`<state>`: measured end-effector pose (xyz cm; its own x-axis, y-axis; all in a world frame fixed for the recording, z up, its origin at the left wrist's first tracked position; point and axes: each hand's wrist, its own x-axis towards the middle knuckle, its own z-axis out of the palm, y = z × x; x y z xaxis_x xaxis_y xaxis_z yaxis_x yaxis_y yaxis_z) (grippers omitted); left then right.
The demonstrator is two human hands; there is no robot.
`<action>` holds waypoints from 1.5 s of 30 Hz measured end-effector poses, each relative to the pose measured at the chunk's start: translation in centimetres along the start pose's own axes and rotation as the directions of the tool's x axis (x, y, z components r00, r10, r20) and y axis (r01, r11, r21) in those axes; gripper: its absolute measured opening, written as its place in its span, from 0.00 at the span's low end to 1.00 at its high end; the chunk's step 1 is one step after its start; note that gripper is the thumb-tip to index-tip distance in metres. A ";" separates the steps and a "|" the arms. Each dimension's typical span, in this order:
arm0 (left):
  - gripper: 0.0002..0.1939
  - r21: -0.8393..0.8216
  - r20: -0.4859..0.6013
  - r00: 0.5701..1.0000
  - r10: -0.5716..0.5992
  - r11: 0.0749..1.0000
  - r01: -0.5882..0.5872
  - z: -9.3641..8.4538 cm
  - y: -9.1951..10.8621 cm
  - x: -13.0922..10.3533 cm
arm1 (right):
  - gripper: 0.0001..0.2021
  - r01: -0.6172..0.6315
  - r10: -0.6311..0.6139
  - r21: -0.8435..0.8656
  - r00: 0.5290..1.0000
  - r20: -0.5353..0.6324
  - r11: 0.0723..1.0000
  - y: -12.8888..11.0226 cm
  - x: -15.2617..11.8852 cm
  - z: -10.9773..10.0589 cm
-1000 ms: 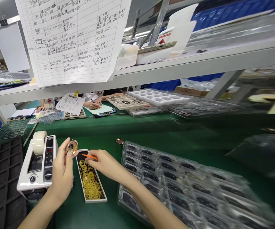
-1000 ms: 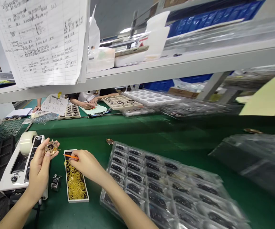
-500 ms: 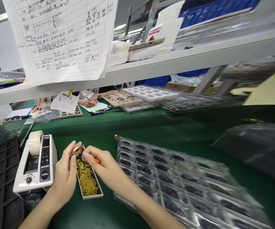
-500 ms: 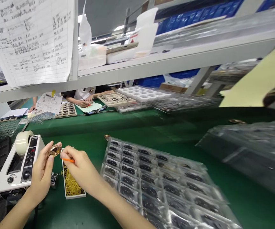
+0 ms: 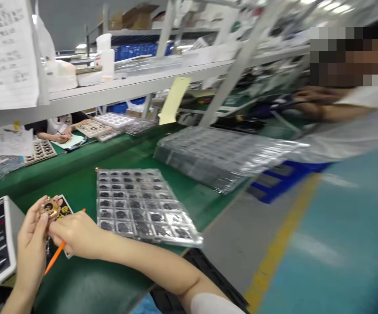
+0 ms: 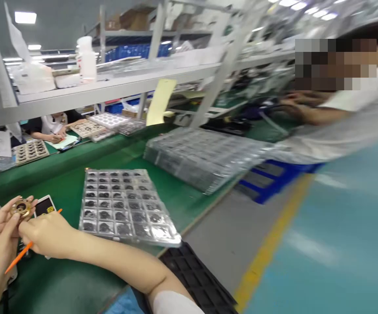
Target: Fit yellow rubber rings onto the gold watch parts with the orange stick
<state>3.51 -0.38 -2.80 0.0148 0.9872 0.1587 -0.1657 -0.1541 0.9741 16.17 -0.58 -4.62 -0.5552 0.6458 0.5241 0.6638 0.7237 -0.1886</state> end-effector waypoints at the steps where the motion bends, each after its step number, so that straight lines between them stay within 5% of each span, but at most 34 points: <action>1: 0.20 -0.021 0.000 1.000 0.002 1.000 -0.002 0.2 0.2 0.0 | 0.07 0.029 -0.028 -0.023 0.999 0.017 0.999 0.3 -1.1 0.0; 4: 0.16 -0.063 -0.050 0.995 0.091 0.994 -0.095 0.3 1.4 0.2 | 0.05 -0.069 0.072 -0.077 0.997 0.039 0.995 2.6 -5.6 -0.9; 9: 0.15 -0.006 -0.174 0.972 0.158 0.987 -0.162 -0.5 3.6 1.1 | 0.10 -0.520 0.524 -0.220 0.850 -0.044 0.825 8.6 -14.8 -6.4; 15: 0.09 -0.022 -0.129 0.992 -0.006 1.000 0.003 -0.3 3.5 1.5 | 0.11 -0.563 0.615 -0.282 0.774 0.149 0.777 10.4 -21.2 -11.0; 29: 0.18 0.005 -0.108 0.992 -0.072 0.997 0.073 -0.5 2.2 1.8 | 0.14 -0.396 0.486 -0.286 0.761 0.430 0.873 10.2 -21.8 -8.2; 37: 0.22 0.001 -0.051 0.997 -0.052 0.999 0.052 -0.5 2.1 1.8 | 0.12 -0.426 0.575 -0.404 0.714 0.399 0.809 10.1 -22.5 -8.1; 45: 0.17 -0.014 -0.038 0.997 -0.065 0.998 0.065 -0.4 2.1 1.8 | 0.05 -0.383 0.557 -0.438 0.732 0.393 0.813 10.2 -22.7 -7.8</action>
<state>2.79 1.13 -0.53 -0.0123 0.9960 0.0883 -0.1777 -0.0891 0.9800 39.40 -9.73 -11.98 -0.2336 0.9712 -0.0480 0.9721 0.2343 0.0097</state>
